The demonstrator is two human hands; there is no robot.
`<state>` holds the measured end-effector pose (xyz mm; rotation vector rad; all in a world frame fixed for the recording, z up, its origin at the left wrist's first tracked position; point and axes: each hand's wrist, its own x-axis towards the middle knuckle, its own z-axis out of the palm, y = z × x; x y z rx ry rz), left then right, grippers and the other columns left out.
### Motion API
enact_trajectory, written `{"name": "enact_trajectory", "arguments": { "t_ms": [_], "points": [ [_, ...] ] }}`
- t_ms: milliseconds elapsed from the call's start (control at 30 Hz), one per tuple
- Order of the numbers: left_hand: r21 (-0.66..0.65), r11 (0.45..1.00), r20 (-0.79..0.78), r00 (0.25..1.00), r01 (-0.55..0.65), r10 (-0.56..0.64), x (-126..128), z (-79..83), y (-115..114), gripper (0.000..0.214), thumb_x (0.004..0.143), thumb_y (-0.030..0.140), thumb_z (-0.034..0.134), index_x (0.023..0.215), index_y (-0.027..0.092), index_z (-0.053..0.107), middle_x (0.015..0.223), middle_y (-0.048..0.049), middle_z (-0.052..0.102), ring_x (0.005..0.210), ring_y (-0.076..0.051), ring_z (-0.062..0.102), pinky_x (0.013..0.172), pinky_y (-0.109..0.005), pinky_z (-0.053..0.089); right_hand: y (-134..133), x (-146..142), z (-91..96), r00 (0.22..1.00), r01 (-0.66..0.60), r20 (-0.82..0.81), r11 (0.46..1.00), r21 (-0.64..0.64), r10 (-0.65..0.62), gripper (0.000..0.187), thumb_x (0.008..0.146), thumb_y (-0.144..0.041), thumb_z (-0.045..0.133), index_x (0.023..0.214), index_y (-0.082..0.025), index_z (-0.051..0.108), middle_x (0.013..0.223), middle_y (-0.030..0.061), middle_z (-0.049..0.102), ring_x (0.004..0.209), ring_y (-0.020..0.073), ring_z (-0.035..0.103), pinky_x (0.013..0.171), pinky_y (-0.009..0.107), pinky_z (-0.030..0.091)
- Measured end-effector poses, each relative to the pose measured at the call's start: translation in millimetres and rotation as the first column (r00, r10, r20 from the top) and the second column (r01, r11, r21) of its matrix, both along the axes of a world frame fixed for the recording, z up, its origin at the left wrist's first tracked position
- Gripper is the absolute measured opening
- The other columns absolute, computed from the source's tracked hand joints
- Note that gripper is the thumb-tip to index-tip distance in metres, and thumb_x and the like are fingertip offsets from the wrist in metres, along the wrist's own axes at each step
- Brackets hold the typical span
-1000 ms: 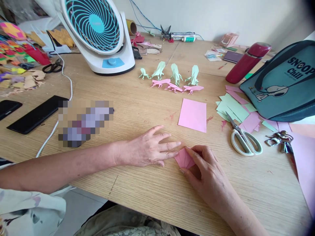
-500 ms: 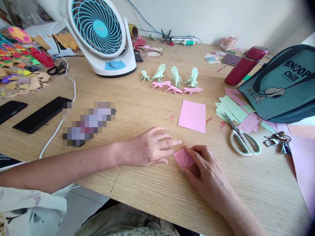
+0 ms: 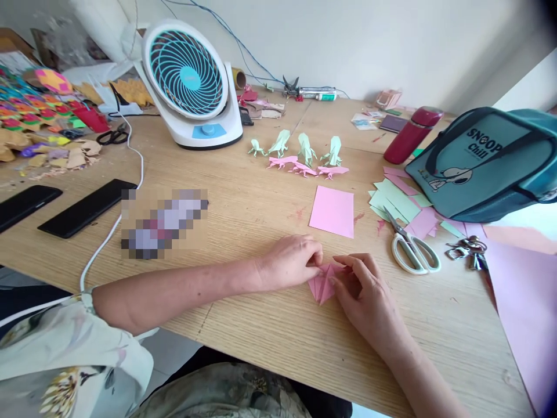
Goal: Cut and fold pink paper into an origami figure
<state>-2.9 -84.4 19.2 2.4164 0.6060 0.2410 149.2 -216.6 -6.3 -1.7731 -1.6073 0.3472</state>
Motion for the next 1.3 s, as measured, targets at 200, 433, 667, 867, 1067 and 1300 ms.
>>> {"name": "enact_trajectory", "arguments": {
  "t_ms": [200, 433, 667, 867, 1067, 1300],
  "points": [
    [-0.487, 0.873, 0.216, 0.968, -0.004, 0.125, 3, -2.2, 3, 0.013, 0.08, 0.024, 0.069, 0.08, 0.014, 0.06, 0.072, 0.0014, 0.061, 0.065, -0.01, 0.054, 0.058, -0.02, 0.041, 3, 8, 1.5, 0.931, -0.003, -0.364, 0.996, -0.084, -0.028, 0.026, 0.09, -0.041, 0.06, 0.105, -0.019, 0.061, 0.091, 0.0063, 0.064, 0.078, 0.0186, 0.06, 0.068, 0.03, 0.049],
    [-0.65, 0.757, 0.294, 0.941, 0.068, 0.169, 4, -7.0, 1, 0.014, 0.078, 0.026, 0.071, 0.078, 0.013, 0.067, 0.075, -0.0009, 0.067, 0.068, -0.01, 0.057, 0.063, -0.021, 0.043, 6, 4, 5.1, 0.928, -0.061, -0.372, 0.988, -0.138, 0.005, 0.03, 0.088, -0.041, 0.06, 0.069, -0.019, 0.059, 0.065, -0.0009, 0.051, 0.059, 0.013, 0.043, 0.052, 0.025, 0.033],
    [-0.593, 0.8, 0.33, 0.934, 0.09, 0.14, 5, 1.2, 2, 0.021, 0.078, 0.029, 0.07, 0.068, 0.012, 0.062, 0.063, 0.0032, 0.058, 0.06, -0.008, 0.049, 0.058, -0.02, 0.037, 6, 1, 9.2, 0.937, -0.107, -0.346, 0.977, -0.186, 0.037, 0.027, 0.087, -0.04, 0.06, 0.07, -0.019, 0.06, 0.067, -0.0002, 0.052, 0.063, 0.0143, 0.046, 0.057, 0.025, 0.035],
    [-0.662, 0.744, 0.305, 0.939, 0.09, 0.158, 11, -0.7, -1, 0.028, 0.077, 0.038, 0.071, 0.068, 0.013, 0.06, 0.063, 0.0038, 0.056, 0.059, -0.007, 0.046, 0.056, -0.02, 0.035, 7, 5, 11.4, 0.886, -0.138, -0.462, 0.969, -0.204, 0.029, 0.03, 0.083, -0.045, 0.065, 0.07, -0.018, 0.061, 0.069, 0.0008, 0.054, 0.068, 0.0163, 0.048, 0.06, 0.026, 0.039],
    [-0.732, 0.679, 0.271, 0.938, 0.057, 0.214, 14, -3.9, -3, 0.036, 0.073, 0.045, 0.073, 0.067, 0.013, 0.058, 0.061, 0.0037, 0.053, 0.057, -0.008, 0.043, 0.053, -0.022, 0.032, 6, 7, 9.3, 0.853, -0.161, -0.522, 0.953, -0.255, 0.004, 0.031, 0.084, -0.048, 0.063, 0.078, -0.018, 0.065, 0.069, 0.0012, 0.056, 0.066, 0.0154, 0.046, 0.059, 0.026, 0.037],
    [-0.722, 0.691, 0.329, 0.892, 0.025, 0.311, 16, -1.2, 2, 0.036, 0.074, 0.042, 0.072, 0.061, 0.014, 0.055, 0.059, 0.0048, 0.048, 0.057, -0.007, 0.041, 0.055, -0.022, 0.033, 3, 9, 4.9, 0.837, -0.149, -0.546, 0.951, -0.27, -0.024, 0.03, 0.08, -0.045, 0.07, 0.073, -0.016, 0.065, 0.067, 0.0008, 0.05, 0.065, 0.0139, 0.04, 0.055, 0.025, 0.032]
  ]
}}
